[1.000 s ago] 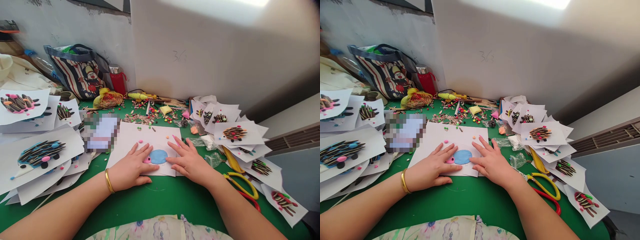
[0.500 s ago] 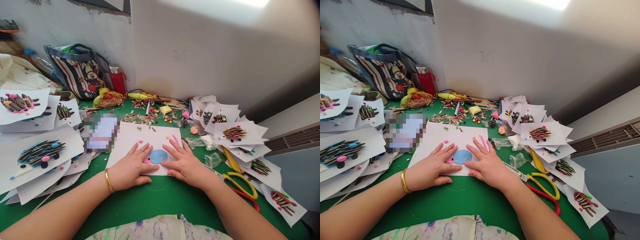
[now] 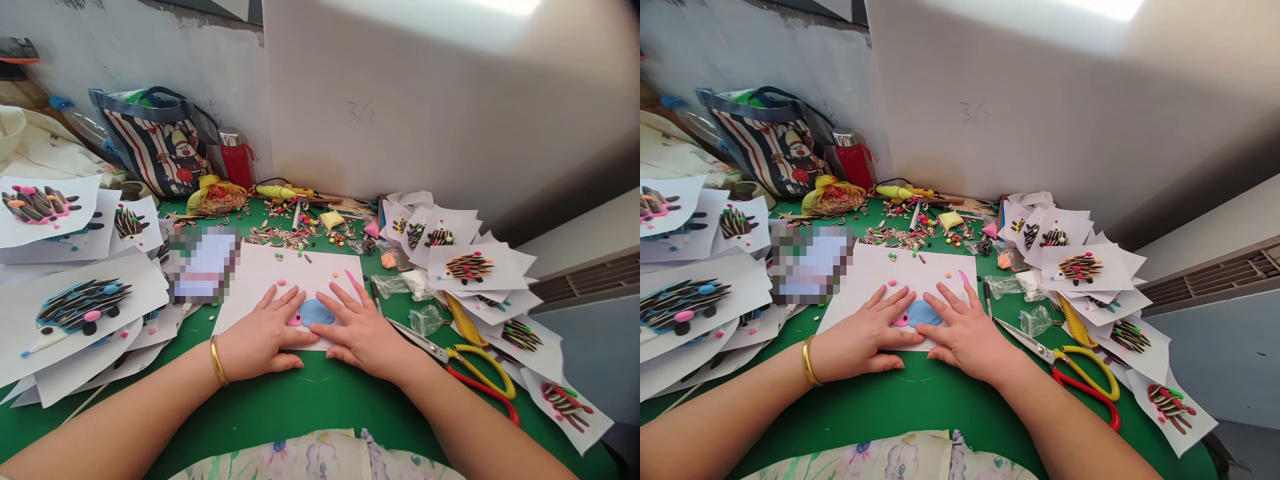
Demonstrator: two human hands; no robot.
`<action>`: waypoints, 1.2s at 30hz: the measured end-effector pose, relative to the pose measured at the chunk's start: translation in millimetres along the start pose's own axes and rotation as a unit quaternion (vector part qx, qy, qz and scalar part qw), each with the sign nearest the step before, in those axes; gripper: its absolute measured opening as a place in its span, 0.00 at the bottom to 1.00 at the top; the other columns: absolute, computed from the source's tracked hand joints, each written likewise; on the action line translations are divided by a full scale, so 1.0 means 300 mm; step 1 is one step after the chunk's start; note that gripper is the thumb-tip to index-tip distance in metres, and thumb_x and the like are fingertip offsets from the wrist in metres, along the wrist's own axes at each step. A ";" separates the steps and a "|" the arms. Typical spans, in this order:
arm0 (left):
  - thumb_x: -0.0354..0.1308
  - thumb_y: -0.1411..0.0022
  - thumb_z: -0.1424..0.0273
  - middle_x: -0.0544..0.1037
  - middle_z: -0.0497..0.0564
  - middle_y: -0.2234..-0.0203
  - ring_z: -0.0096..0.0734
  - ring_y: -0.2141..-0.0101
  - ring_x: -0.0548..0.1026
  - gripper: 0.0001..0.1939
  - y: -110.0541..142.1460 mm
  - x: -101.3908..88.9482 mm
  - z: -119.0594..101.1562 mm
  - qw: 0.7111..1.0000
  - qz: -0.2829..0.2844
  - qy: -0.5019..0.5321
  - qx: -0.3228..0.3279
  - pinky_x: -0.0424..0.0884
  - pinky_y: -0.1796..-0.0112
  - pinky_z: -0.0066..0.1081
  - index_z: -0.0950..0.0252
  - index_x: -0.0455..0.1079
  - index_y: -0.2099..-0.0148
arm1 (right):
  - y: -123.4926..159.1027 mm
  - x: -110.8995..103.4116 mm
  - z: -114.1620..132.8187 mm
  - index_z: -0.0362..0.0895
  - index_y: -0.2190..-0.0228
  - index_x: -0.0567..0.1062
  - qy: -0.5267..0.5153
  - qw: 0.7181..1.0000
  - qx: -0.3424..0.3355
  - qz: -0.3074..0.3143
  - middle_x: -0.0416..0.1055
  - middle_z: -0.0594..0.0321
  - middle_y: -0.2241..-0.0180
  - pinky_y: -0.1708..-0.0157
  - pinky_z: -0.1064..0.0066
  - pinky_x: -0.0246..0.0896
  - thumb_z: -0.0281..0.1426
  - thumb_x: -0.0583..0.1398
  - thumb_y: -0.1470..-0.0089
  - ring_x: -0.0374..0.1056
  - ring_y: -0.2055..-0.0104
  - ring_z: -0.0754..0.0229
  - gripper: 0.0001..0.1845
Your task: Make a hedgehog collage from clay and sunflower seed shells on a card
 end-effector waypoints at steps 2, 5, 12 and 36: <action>0.63 0.40 0.55 0.49 0.55 0.30 0.61 0.33 0.49 0.22 0.000 0.000 -0.001 1.000 0.001 0.002 0.001 0.44 0.39 0.65 0.47 0.72 0.44 | -0.003 0.004 0.004 0.58 0.42 0.68 0.002 1.000 -0.002 -0.002 0.47 0.56 0.31 0.36 0.32 0.28 0.46 0.59 0.40 0.36 0.29 0.39 0.26; 0.62 0.40 0.54 0.49 0.56 0.30 0.61 0.33 0.49 0.22 -0.002 0.003 -0.001 1.000 0.007 0.002 -0.001 0.43 0.39 0.65 0.47 0.72 0.44 | -0.011 0.016 0.014 0.58 0.40 0.66 0.004 1.000 -0.003 0.001 0.45 0.56 0.31 0.37 0.31 0.28 0.48 0.57 0.39 0.35 0.29 0.40 0.27; 0.61 0.40 0.54 0.51 0.57 0.31 0.61 0.33 0.48 0.22 -0.003 0.008 -0.002 1.000 0.014 -0.002 -0.001 0.43 0.39 0.66 0.46 0.71 0.44 | -0.027 0.042 0.026 0.58 0.40 0.66 0.003 1.000 0.004 -0.008 0.41 0.58 0.30 0.37 0.32 0.30 0.51 0.56 0.40 0.32 0.28 0.40 0.29; 0.63 0.40 0.56 0.54 0.55 0.32 0.58 0.34 0.53 0.25 0.002 0.000 0.011 1.000 -0.016 -0.012 0.004 0.45 0.39 0.63 0.44 0.67 0.40 | -0.026 0.029 -0.058 0.45 0.40 0.66 0.008 0.994 0.109 -0.030 0.53 0.54 0.33 0.35 0.35 0.28 0.49 0.51 0.36 0.36 0.29 0.43 0.31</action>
Point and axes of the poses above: each hand's wrist, its own y-axis away from the middle knuckle, its own x-axis out of the palm, z = x × y, the point moved 9 cm from there along -y, towards the middle knuckle
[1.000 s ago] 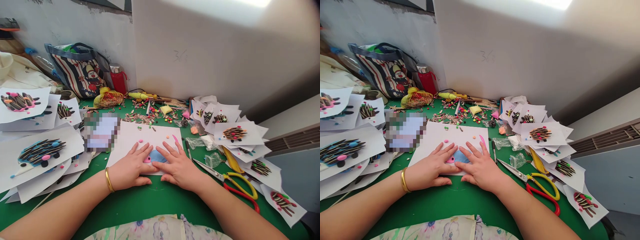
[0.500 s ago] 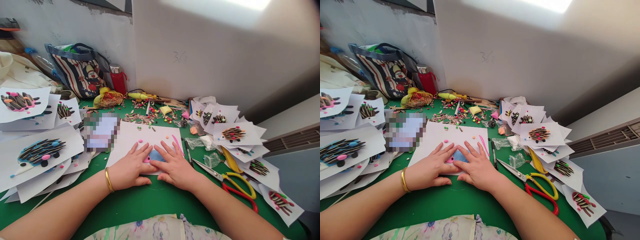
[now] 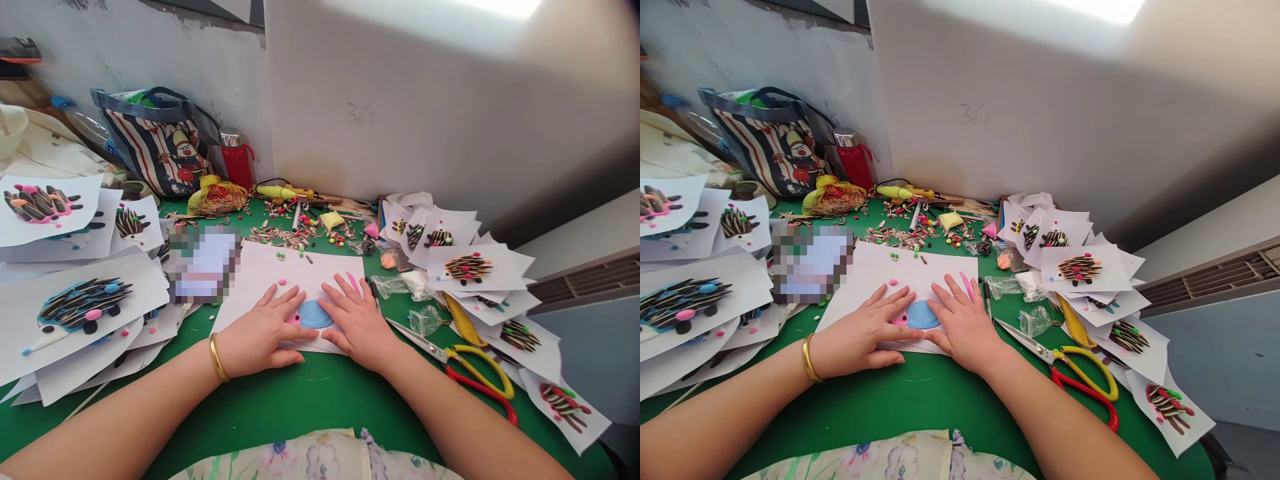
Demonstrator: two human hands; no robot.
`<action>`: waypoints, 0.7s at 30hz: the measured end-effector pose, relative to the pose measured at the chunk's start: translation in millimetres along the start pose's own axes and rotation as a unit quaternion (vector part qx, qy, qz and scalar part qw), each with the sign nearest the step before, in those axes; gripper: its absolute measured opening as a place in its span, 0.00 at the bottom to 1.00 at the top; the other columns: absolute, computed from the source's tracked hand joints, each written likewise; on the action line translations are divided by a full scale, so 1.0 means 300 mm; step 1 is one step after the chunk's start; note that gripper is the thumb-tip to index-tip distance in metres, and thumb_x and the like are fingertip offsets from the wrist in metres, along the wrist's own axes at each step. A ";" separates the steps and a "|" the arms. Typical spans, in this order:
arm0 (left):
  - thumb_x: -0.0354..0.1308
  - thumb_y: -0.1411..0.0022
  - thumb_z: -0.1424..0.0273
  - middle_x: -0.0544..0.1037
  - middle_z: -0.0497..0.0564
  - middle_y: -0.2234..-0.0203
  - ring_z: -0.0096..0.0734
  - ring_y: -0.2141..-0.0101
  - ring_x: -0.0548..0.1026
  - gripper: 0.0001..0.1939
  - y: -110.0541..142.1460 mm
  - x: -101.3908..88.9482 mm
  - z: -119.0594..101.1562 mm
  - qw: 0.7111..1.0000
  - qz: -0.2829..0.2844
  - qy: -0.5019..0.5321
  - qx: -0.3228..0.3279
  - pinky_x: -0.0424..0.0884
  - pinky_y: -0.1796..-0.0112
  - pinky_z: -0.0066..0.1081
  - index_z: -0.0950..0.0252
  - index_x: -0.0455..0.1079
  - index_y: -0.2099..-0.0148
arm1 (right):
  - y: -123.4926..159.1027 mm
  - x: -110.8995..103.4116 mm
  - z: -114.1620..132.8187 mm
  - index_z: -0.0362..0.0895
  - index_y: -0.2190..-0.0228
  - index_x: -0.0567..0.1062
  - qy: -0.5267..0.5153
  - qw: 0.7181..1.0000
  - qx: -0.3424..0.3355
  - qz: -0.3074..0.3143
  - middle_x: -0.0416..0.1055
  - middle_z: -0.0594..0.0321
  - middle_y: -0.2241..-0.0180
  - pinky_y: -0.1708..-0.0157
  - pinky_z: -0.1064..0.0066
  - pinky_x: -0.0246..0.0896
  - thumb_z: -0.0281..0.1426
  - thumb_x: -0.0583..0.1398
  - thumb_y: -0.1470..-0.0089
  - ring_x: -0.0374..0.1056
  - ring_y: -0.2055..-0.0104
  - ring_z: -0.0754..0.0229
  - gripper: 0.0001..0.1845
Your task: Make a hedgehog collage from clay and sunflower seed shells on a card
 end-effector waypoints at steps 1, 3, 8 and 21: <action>0.62 0.40 0.56 0.56 0.56 0.33 0.57 0.34 0.54 0.26 -0.001 -0.001 0.003 1.000 -0.003 -0.002 0.000 0.45 0.38 0.62 0.46 0.67 0.39 | 0.003 0.001 -0.005 0.45 0.40 0.66 0.000 1.000 0.002 0.003 0.54 0.54 0.34 0.35 0.35 0.28 0.49 0.51 0.36 0.37 0.29 0.43 0.30; 0.61 0.40 0.52 0.60 0.59 0.34 0.55 0.35 0.56 0.30 -0.003 -0.003 0.012 1.000 -0.011 -0.009 -0.009 0.46 0.38 0.59 0.51 0.65 0.37 | 0.006 0.007 -0.008 0.46 0.40 0.66 -0.003 1.000 0.002 0.012 0.55 0.54 0.34 0.35 0.35 0.29 0.49 0.51 0.36 0.38 0.29 0.43 0.30; 0.52 0.39 0.42 0.65 0.64 0.38 0.53 0.37 0.60 0.40 -0.013 -0.005 0.027 0.998 -0.021 -0.032 -0.051 0.46 0.37 0.56 0.64 0.61 0.35 | 0.006 0.019 -0.011 0.45 0.39 0.64 -0.021 0.999 0.005 0.026 0.57 0.53 0.35 0.35 0.35 0.29 0.49 0.51 0.36 0.39 0.29 0.44 0.32; 0.48 0.39 0.40 0.68 0.60 0.41 0.55 0.40 0.61 0.39 -0.035 0.009 0.026 0.996 -0.010 -0.048 -0.080 0.37 0.38 0.63 0.61 0.63 0.35 | 0.015 -0.006 -0.030 0.46 0.42 0.68 -0.007 1.000 0.021 0.006 0.59 0.54 0.36 0.36 0.35 0.31 0.36 0.52 0.35 0.43 0.30 0.47 0.23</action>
Point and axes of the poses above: each hand's wrist, its own y-axis away from the middle knuckle, its own x-axis out of the palm, z = x × y, the point moved 9 cm from there along -y, towards the middle knuckle
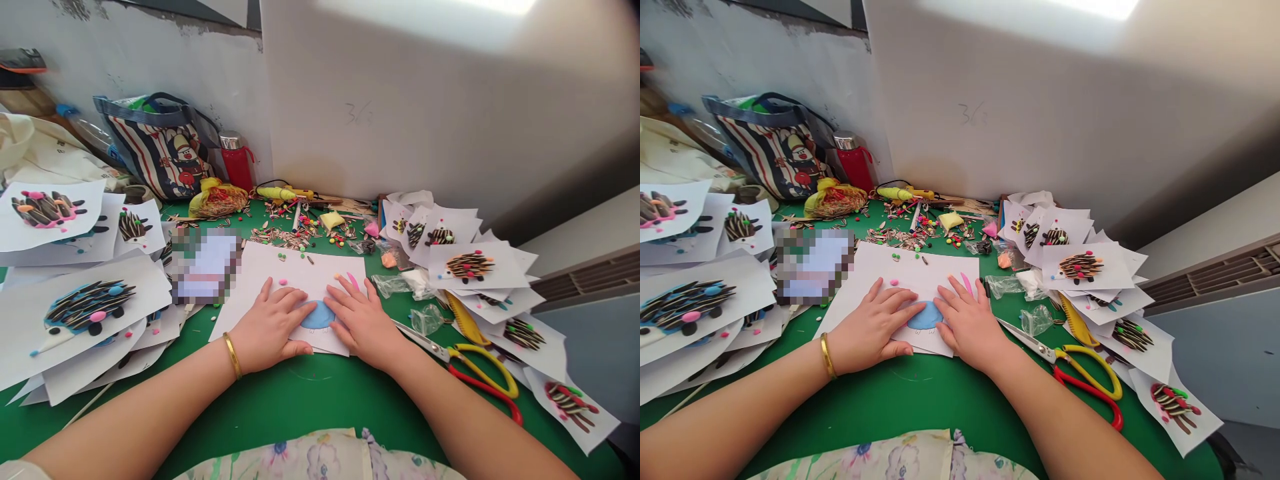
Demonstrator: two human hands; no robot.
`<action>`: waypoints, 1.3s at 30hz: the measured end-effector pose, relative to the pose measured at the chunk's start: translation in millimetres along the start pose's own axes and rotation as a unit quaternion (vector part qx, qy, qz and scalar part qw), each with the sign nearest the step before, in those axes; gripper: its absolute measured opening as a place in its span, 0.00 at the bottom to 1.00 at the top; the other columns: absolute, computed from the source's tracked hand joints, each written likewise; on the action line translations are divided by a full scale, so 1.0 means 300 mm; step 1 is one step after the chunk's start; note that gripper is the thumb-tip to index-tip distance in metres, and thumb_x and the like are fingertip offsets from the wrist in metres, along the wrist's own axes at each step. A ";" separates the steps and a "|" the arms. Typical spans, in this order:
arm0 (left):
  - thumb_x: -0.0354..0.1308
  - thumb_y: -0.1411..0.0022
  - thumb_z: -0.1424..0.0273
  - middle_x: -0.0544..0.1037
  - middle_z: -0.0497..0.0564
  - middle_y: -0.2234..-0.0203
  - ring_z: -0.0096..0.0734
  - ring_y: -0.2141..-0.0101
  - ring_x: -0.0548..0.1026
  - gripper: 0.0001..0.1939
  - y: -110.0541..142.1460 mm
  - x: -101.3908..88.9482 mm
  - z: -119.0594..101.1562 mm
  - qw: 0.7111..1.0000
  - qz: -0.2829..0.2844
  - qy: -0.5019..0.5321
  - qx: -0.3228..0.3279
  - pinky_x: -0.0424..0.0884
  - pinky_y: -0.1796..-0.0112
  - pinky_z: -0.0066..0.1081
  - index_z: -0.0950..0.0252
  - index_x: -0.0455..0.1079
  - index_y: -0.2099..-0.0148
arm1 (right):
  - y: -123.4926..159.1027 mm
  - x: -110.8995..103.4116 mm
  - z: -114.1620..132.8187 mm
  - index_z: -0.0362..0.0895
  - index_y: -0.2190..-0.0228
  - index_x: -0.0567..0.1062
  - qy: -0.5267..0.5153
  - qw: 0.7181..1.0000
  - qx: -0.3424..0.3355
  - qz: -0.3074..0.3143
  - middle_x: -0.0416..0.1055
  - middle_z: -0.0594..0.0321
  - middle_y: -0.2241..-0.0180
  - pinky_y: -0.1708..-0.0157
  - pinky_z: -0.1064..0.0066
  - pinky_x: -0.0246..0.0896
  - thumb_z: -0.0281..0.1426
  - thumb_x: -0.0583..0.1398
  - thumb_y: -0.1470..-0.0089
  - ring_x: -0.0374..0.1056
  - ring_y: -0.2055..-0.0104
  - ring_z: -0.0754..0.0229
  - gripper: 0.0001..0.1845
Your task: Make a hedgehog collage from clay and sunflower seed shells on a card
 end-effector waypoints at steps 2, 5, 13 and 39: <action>0.46 0.38 0.40 0.68 0.60 0.41 0.53 0.40 0.61 0.41 -0.002 0.002 -0.007 1.000 -0.008 -0.001 0.007 0.34 0.38 0.62 0.63 0.62 0.35 | 0.005 -0.013 -0.009 0.47 0.43 0.69 0.006 1.000 0.005 -0.007 0.60 0.55 0.36 0.36 0.35 0.31 0.31 0.52 0.37 0.44 0.30 0.47 0.22; 0.47 0.38 0.40 0.66 0.61 0.38 0.50 0.40 0.61 0.42 -0.003 0.002 -0.021 0.999 -0.024 -0.004 0.025 0.30 0.37 0.60 0.64 0.58 0.33 | 0.013 -0.026 -0.022 0.48 0.46 0.73 0.011 1.000 0.006 -0.008 0.61 0.57 0.36 0.36 0.34 0.31 0.25 0.54 0.41 0.44 0.30 0.45 0.22; 0.46 0.38 0.40 0.64 0.58 0.37 0.50 0.37 0.58 0.41 -0.015 0.009 -0.053 0.998 -0.020 -0.010 0.062 0.28 0.37 0.59 0.60 0.56 0.32 | 0.018 -0.026 -0.029 0.47 0.47 0.73 -0.006 1.000 0.003 0.002 0.62 0.56 0.37 0.36 0.34 0.31 0.24 0.53 0.43 0.46 0.31 0.45 0.24; 0.48 0.40 0.39 0.66 0.63 0.39 0.53 0.37 0.60 0.43 -0.026 0.017 -0.071 0.998 -0.007 0.010 0.061 0.35 0.38 0.63 0.63 0.60 0.34 | 0.005 0.004 -0.023 0.48 0.43 0.68 -0.040 0.999 0.033 -0.012 0.65 0.55 0.40 0.34 0.41 0.27 0.25 0.54 0.44 0.51 0.33 0.51 0.28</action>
Point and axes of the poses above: each hand's wrist, its own y-axis away from the middle knuckle, its own x-axis out of the palm, z = x × y, the point moved 9 cm from there along -y, towards the middle knuckle
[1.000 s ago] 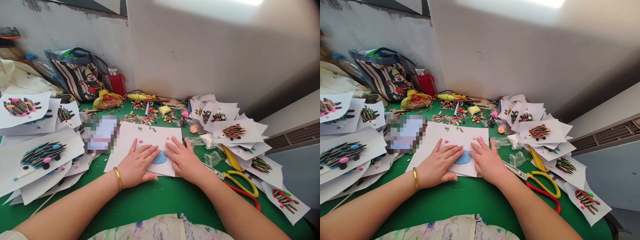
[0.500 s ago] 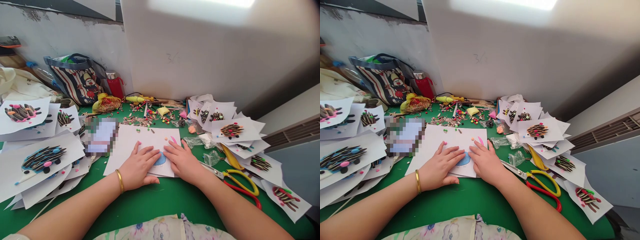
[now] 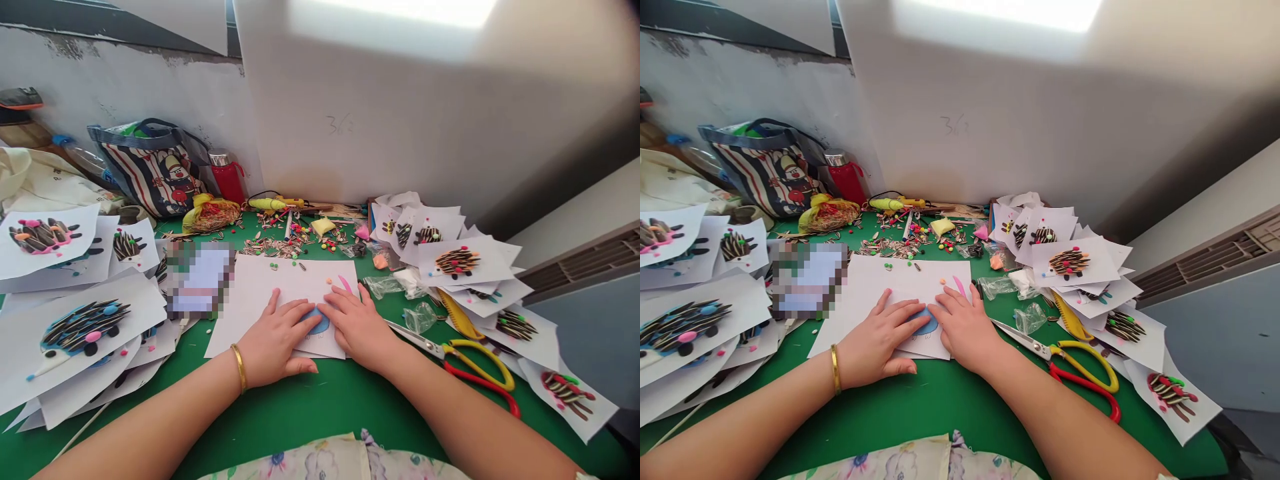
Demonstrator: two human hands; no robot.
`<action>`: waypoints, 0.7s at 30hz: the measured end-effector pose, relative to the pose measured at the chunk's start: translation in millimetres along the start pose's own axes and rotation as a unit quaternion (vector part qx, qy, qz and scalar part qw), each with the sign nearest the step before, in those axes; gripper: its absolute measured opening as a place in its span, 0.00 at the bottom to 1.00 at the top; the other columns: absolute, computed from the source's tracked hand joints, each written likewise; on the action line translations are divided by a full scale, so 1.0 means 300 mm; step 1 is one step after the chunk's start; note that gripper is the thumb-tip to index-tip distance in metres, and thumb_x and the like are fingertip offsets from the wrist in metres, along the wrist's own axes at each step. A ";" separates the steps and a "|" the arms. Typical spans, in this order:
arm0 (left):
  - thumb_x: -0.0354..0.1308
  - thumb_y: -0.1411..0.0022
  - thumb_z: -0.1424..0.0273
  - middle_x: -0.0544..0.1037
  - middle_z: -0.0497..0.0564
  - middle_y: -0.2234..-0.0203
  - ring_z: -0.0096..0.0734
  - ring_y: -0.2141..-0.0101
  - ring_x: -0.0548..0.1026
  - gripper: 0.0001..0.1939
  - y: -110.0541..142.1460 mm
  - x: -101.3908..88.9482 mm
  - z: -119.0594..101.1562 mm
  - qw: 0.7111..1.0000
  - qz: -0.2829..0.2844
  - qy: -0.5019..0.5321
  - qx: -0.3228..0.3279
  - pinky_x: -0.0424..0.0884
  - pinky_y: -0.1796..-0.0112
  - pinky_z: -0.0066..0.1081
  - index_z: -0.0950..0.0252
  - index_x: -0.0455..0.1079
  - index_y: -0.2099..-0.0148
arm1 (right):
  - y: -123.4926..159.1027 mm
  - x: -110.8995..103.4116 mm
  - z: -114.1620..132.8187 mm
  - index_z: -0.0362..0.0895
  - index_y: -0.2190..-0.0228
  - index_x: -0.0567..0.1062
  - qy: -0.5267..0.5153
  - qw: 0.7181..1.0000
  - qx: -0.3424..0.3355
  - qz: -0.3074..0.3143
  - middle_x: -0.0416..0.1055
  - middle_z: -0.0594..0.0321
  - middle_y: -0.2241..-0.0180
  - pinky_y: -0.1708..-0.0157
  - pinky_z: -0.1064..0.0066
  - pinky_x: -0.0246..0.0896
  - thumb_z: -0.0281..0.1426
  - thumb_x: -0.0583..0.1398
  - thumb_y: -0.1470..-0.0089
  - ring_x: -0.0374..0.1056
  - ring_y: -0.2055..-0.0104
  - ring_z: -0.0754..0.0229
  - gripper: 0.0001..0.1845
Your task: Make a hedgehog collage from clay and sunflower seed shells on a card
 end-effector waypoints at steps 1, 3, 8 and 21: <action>0.48 0.40 0.39 0.65 0.63 0.38 0.53 0.37 0.59 0.42 0.001 0.001 -0.003 1.000 0.004 -0.003 0.005 0.34 0.38 0.64 0.62 0.60 0.34 | -0.001 0.001 0.001 0.48 0.43 0.68 0.000 1.000 0.001 0.003 0.65 0.55 0.40 0.34 0.40 0.27 0.25 0.54 0.44 0.50 0.33 0.51 0.28; 0.47 0.39 0.39 0.64 0.62 0.37 0.53 0.36 0.58 0.40 0.003 0.001 -0.005 1.000 0.008 -0.010 0.010 0.33 0.38 0.64 0.60 0.62 0.35 | -0.001 0.000 0.002 0.48 0.43 0.68 0.000 1.000 0.001 0.007 0.65 0.56 0.40 0.35 0.39 0.26 0.25 0.54 0.44 0.50 0.32 0.50 0.27; 0.48 0.40 0.39 0.62 0.60 0.36 0.53 0.35 0.56 0.40 0.008 -0.006 -0.007 1.000 0.001 -0.023 0.010 0.31 0.37 0.62 0.58 0.61 0.35 | 0.002 -0.006 -0.001 0.49 0.43 0.69 0.005 1.000 0.000 0.007 0.65 0.56 0.40 0.35 0.39 0.26 0.26 0.54 0.42 0.51 0.33 0.50 0.26; 0.47 0.39 0.39 0.67 0.60 0.39 0.50 0.39 0.62 0.42 0.011 -0.012 -0.031 0.999 -0.003 -0.028 0.030 0.30 0.37 0.60 0.60 0.59 0.33 | 0.005 -0.001 -0.001 0.47 0.43 0.68 0.012 1.000 -0.004 -0.016 0.66 0.54 0.40 0.34 0.41 0.28 0.28 0.54 0.40 0.55 0.35 0.51 0.24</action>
Point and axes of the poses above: each hand's wrist, its own y-axis away from the middle knuckle, its own x-axis out of the palm, z = x × y, the point moved 9 cm from there along -y, towards the middle knuckle
